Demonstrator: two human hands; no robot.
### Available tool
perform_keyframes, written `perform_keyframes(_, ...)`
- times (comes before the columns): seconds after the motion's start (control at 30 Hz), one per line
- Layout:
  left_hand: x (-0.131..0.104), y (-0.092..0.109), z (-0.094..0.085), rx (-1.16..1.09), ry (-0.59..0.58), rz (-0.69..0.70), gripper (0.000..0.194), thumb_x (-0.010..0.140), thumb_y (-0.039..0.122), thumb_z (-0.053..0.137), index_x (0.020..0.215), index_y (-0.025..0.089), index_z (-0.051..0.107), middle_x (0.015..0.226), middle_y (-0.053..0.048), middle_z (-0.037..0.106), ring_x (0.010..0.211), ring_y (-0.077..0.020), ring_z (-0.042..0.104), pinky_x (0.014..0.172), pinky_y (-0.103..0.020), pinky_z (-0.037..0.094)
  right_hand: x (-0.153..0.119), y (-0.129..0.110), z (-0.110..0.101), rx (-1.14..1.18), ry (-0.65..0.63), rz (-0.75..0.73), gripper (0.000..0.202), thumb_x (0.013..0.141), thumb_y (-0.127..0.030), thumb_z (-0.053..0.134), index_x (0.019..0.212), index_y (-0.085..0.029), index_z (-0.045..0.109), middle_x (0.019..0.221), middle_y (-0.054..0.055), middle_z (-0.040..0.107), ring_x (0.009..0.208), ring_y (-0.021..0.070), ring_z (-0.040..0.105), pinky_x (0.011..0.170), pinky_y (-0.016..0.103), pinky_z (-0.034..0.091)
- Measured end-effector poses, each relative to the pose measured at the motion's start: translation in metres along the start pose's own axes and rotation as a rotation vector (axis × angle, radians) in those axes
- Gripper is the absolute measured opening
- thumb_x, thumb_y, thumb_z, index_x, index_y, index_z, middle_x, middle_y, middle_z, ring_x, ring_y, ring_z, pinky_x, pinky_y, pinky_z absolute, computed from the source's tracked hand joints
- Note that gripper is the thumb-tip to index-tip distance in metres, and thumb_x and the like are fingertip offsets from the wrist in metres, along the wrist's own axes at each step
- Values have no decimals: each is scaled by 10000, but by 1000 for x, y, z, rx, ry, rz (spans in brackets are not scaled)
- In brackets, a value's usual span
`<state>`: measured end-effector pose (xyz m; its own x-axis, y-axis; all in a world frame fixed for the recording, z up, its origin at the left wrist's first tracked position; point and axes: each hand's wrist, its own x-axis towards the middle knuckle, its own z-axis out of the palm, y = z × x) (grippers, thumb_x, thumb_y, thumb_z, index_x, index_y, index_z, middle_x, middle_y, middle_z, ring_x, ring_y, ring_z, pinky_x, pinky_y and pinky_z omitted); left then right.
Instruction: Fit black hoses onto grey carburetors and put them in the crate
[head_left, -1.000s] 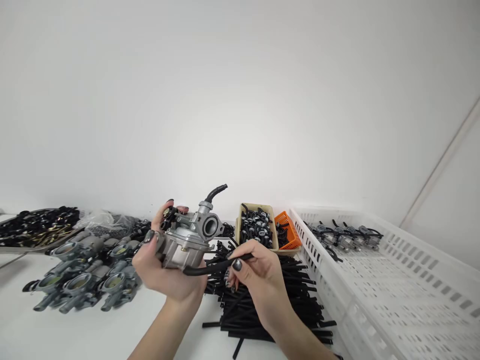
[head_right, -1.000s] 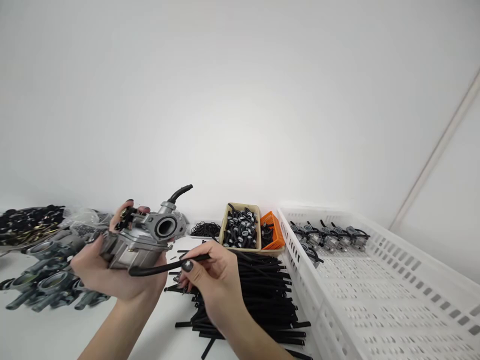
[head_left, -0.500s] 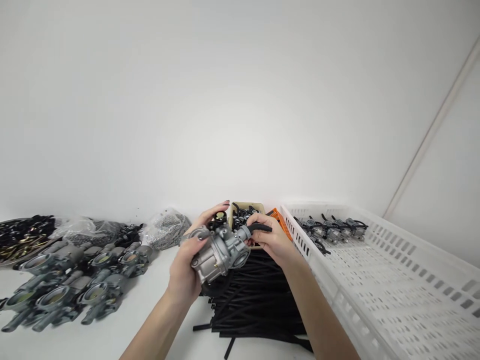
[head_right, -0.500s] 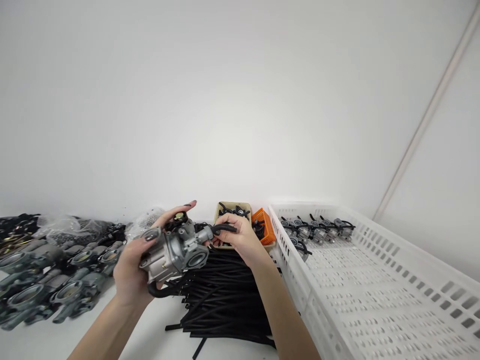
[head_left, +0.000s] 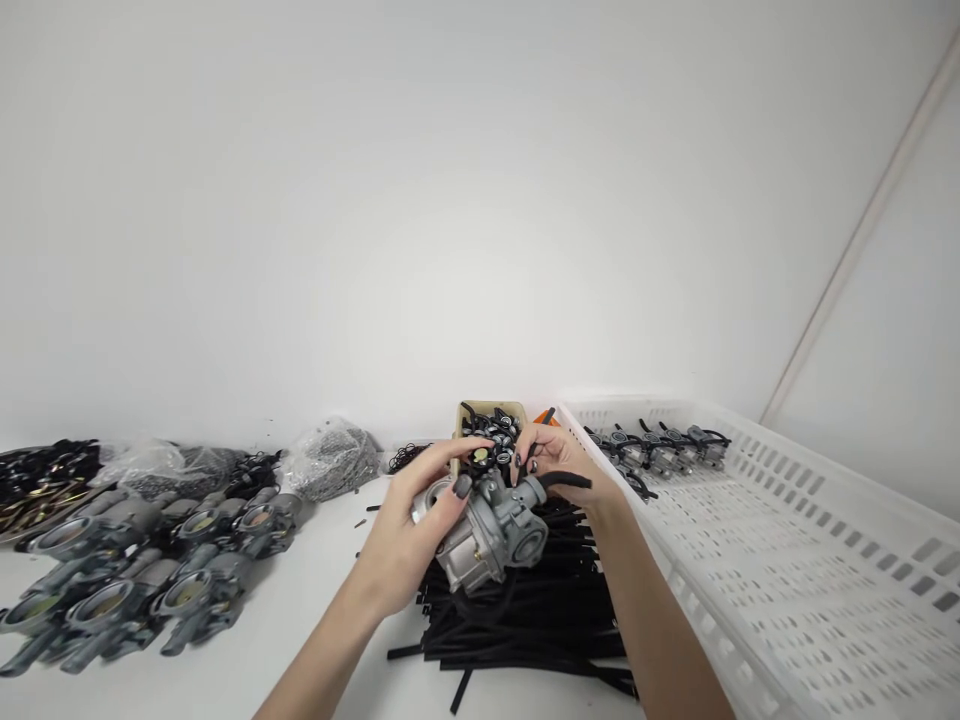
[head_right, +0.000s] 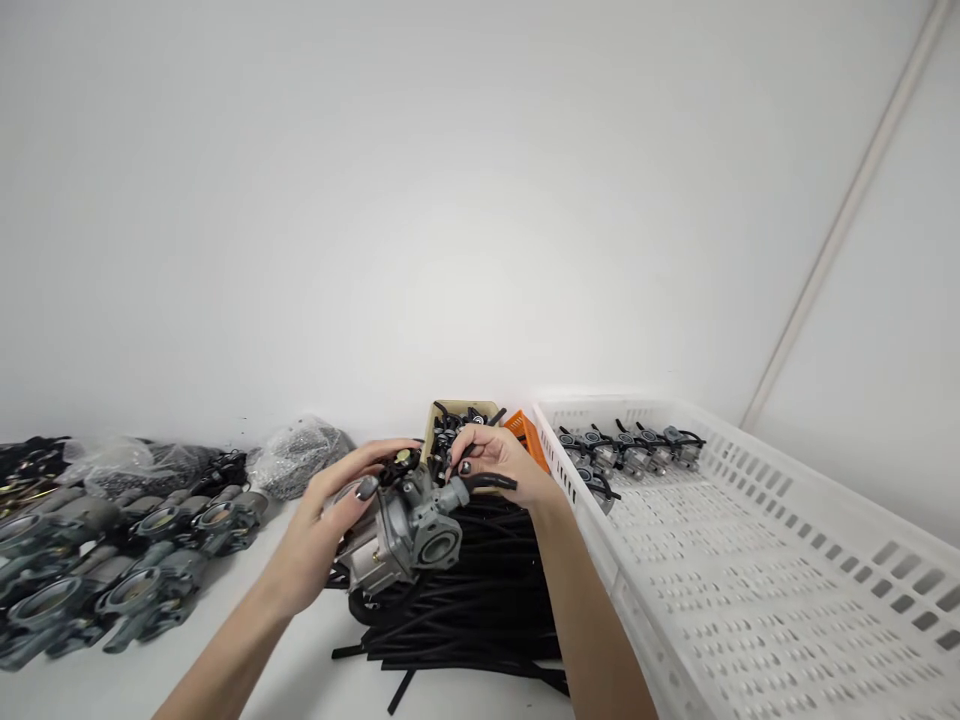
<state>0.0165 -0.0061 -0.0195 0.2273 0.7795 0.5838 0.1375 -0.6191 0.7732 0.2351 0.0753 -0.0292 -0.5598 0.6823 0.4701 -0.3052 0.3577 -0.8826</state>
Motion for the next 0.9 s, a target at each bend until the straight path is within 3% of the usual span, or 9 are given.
perform_keyframes(0.17,-1,-5,16,-189,88,-9,420,917,569,511,1098,265,737,1124,-45,722,1053,-267,630,934,-342,458,-2,-2,12,17,11,-30,300,760,-440,857,785,-189,696,690,-10,635,569,101,580,554,213,464)
perform_keyframes(0.3,4,-7,15,-237,159,-36,443,896,564,536,1062,241,789,1193,-72,712,1203,-300,579,1061,-375,407,2,0,17,-2,53,-18,264,774,-413,854,787,-197,704,705,-5,631,601,109,592,590,228,481)
perform_keyframes(0.37,7,-8,14,-422,118,-132,490,867,600,555,1104,240,790,1263,-75,697,1246,-318,576,1066,-393,432,4,2,18,-16,65,-23,277,766,-427,857,783,-200,700,697,-6,625,604,115,596,594,237,483)
perform_keyframes(0.5,10,-7,10,-727,-17,-346,531,784,582,660,1170,235,772,1232,-76,726,1097,-297,678,939,-372,536,6,5,17,-37,87,-14,294,762,-439,858,773,-205,681,673,-9,630,589,119,604,587,244,491)
perform_keyframes(0.63,13,-7,7,-669,-21,-419,421,688,427,755,1032,190,811,1072,-84,777,979,-270,707,854,-313,545,7,5,15,-105,119,39,307,749,-443,860,791,-199,680,683,-7,655,607,126,632,602,251,517)
perform_keyframes(0.77,17,-13,10,-620,100,-454,306,671,356,723,896,173,819,999,-81,788,914,-252,709,828,-309,532,8,8,14,-143,121,90,326,708,-441,871,801,-185,693,710,2,687,621,128,642,625,265,537)
perform_keyframes(0.9,16,-25,15,-545,206,-459,324,660,366,743,882,141,812,1005,-122,782,960,-309,703,856,-384,530,3,0,10,-260,198,95,205,711,-310,849,799,-193,705,762,8,713,708,155,685,679,280,561)
